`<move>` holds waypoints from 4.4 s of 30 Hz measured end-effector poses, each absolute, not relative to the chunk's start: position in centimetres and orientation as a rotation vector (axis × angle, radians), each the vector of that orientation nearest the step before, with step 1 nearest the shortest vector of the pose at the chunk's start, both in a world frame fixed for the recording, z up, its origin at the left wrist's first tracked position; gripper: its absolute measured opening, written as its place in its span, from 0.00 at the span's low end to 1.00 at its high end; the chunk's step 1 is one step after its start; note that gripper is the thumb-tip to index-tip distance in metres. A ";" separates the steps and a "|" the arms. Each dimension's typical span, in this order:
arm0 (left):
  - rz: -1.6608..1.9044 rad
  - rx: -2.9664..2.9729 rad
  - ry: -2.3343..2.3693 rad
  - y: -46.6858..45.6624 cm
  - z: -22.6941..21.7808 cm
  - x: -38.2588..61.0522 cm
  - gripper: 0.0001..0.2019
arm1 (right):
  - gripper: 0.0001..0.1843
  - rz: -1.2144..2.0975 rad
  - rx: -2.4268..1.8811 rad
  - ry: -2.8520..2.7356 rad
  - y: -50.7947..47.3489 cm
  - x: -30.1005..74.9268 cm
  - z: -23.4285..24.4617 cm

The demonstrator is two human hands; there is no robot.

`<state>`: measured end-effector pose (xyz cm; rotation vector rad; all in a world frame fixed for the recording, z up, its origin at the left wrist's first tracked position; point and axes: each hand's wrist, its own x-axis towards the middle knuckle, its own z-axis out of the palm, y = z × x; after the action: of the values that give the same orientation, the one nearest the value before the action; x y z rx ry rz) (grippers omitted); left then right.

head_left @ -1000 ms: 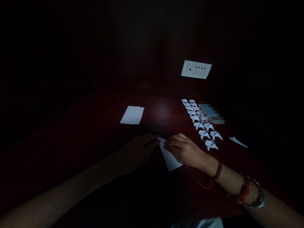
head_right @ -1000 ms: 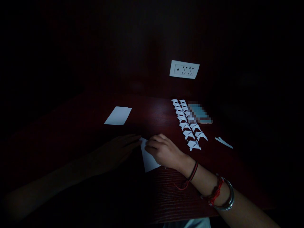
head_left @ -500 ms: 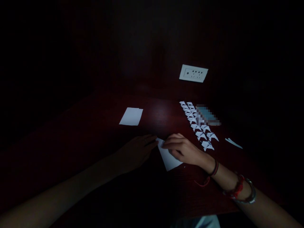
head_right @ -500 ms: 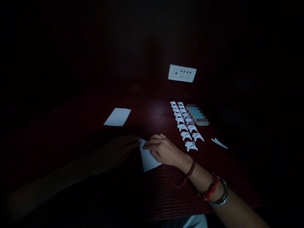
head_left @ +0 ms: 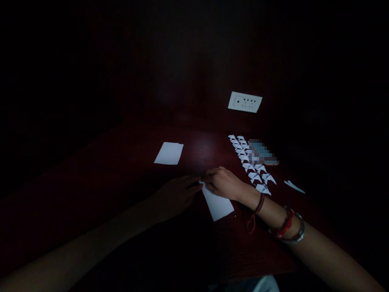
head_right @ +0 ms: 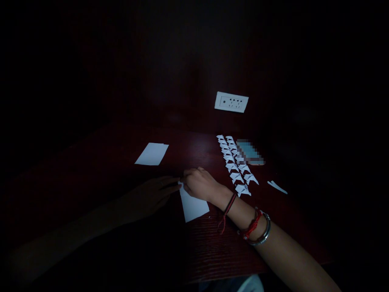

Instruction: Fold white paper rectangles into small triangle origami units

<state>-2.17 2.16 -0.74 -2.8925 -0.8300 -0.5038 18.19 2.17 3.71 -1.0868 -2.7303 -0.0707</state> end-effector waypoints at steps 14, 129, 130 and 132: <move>-0.486 -2.898 -0.888 1.6 -0.2 -2.1 0.20 | 0.12 -0.093 -1.189 -2.716 -1.7 22.0 3.9; -0.399 -2.676 -1.542 9.1 2.1 -7.3 0.29 | 0.13 0.439 -1.322 -2.093 3.1 17.8 3.6; -0.402 -2.676 -1.537 9.2 2.1 -7.4 0.28 | 0.12 0.369 -1.301 -2.175 3.8 17.0 4.2; -0.418 -2.688 -1.512 8.9 2.3 -7.3 0.25 | 0.14 0.231 -1.205 -2.342 5.6 15.3 5.0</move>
<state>-7.34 8.90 2.27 -2.6877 -1.5124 -0.4184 15.28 5.64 5.05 -1.2048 -2.3415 0.2310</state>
